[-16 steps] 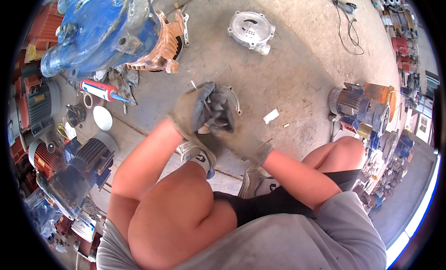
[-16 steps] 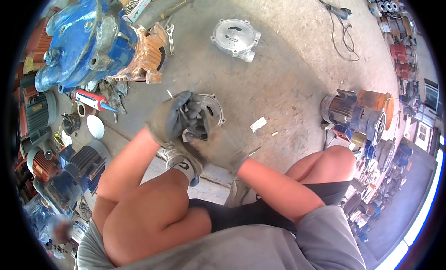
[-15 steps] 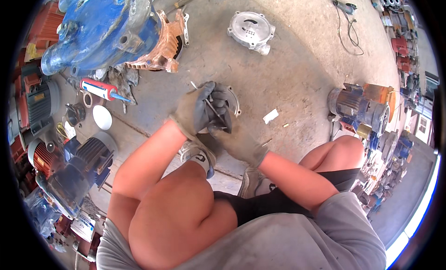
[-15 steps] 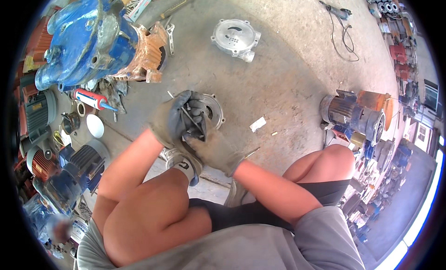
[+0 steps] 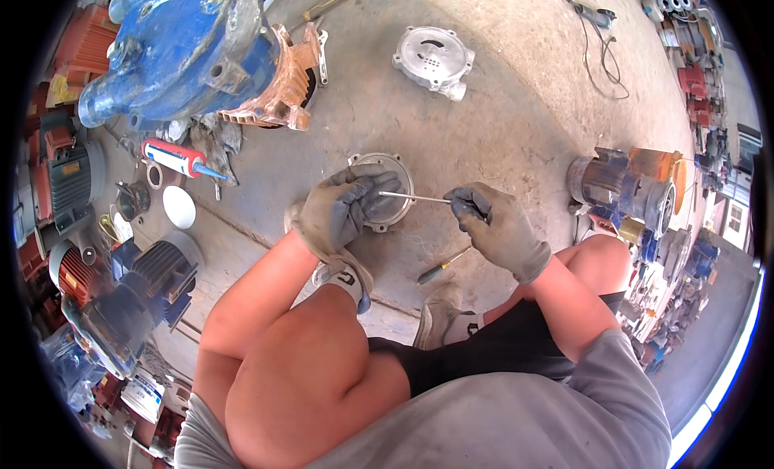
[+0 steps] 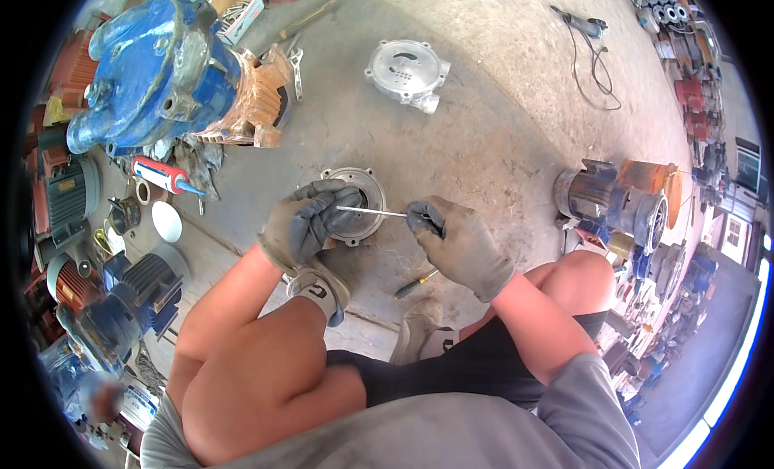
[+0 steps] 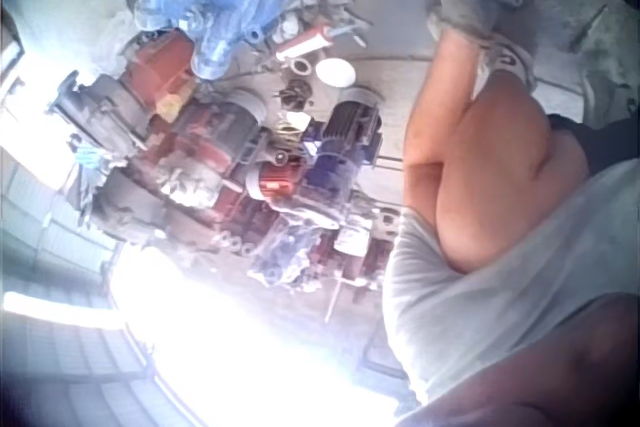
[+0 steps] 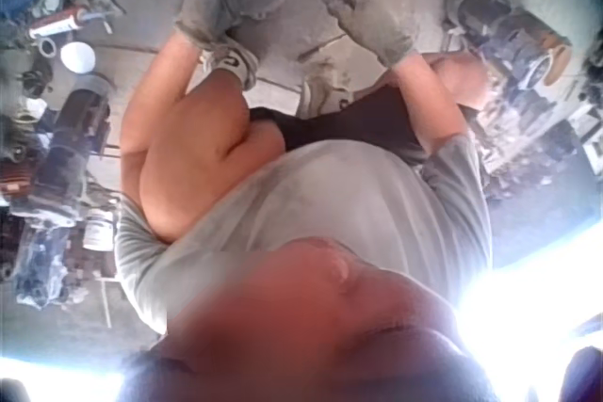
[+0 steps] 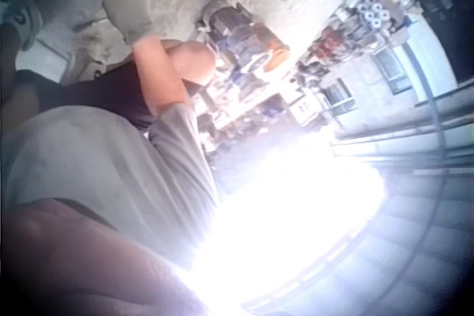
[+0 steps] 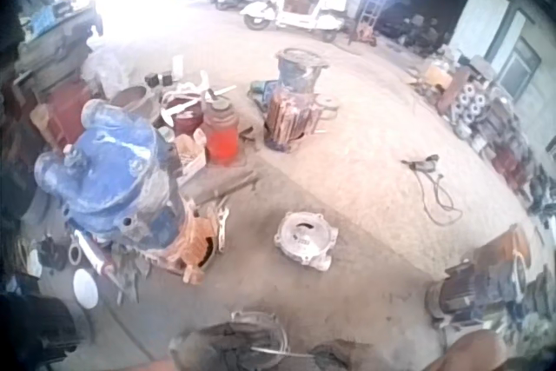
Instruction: The person cleans a circular metal mechanical housing using a rag and a screwdriver. They wipe the interior surfaces and scrape out debris from the holes and crevices of the part. The person repeatedly wipes the part and uses the tool to remove stubborn residue.
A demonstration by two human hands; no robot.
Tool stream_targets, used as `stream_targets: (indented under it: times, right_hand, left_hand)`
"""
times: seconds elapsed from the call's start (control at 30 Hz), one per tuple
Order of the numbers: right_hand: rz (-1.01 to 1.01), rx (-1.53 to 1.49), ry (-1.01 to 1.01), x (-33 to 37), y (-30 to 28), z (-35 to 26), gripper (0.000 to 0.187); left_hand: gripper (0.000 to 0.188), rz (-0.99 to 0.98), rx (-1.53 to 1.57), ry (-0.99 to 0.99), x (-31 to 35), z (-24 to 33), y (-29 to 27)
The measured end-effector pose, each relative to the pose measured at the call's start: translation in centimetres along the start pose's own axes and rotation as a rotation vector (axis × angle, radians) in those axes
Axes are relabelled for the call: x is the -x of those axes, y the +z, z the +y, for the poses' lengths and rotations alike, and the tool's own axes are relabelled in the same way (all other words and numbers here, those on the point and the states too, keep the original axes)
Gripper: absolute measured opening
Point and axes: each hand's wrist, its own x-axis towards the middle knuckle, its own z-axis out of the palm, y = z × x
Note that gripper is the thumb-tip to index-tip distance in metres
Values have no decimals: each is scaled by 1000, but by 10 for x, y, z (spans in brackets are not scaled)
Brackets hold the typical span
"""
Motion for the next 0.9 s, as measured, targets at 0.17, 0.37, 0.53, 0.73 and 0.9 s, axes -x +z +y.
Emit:
stream_targets:
  times: [0.17, 0.37, 0.53, 0.73, 0.9]
  right_hand:
    - [165, 119, -196, 0, 18, 4, 23]
    - [167, 193, -160, 5, 17, 10, 27]
    - [164, 152, -204, 7, 10, 7, 18]
    - [134, 284, -368, 8, -7, 32, 22]
    - [-98, -224, 56, 18, 2, 24, 25]
  left_hand:
    - [37, 169, -56, -47, 0, -1, 10]
    - [34, 153, -114, -129, -5, -11, 3]
    - [36, 245, -164, -178, -5, -8, 27]
    - [32, 70, -417, -250, 0, 11, 16]
    - [31, 98, -718, -259, 12, 22, 42]
